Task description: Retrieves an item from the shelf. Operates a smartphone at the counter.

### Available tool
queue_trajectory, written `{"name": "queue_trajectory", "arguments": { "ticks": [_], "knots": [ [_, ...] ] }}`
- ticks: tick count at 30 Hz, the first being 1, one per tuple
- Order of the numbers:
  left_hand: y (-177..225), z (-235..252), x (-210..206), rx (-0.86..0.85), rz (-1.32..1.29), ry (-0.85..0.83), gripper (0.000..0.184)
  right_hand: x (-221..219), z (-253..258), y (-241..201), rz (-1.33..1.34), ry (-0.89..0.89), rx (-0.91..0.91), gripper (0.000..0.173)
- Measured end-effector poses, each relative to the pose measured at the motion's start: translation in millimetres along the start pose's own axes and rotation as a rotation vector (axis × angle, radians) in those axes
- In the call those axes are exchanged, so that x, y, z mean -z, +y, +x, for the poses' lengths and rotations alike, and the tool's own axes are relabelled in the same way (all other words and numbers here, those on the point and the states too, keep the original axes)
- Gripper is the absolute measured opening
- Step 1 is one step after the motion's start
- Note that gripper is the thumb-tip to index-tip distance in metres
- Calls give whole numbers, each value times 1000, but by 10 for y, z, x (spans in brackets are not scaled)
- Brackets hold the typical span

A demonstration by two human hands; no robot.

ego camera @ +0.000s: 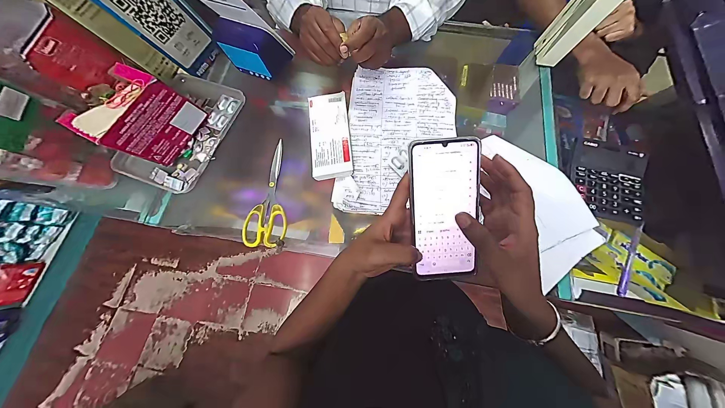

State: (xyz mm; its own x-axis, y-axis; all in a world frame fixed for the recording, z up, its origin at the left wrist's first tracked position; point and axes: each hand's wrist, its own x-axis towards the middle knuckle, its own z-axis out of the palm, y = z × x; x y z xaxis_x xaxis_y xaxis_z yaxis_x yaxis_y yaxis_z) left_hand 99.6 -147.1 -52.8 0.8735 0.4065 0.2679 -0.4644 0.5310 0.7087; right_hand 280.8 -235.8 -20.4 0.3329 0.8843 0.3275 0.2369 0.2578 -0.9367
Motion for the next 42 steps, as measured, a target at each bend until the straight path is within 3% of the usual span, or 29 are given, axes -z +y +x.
{"name": "queue_trajectory", "arguments": {
  "ticks": [7,20,30,42],
  "knots": [
    [-27,2,-19,-1,-4,-39,113,-88,67,-30,-110,49,-23,89],
    [-11,-18,26,-27,-15,-60,112,107,-39,42,-27,98,57,39],
    [5,-46,-2,-35,-40,-61,110,148,-146,37,-110,20,105,44],
    [11,-44,-26,-5,-14,-25,109,157,-151,30,-143,51,144,43]
  ]
}}
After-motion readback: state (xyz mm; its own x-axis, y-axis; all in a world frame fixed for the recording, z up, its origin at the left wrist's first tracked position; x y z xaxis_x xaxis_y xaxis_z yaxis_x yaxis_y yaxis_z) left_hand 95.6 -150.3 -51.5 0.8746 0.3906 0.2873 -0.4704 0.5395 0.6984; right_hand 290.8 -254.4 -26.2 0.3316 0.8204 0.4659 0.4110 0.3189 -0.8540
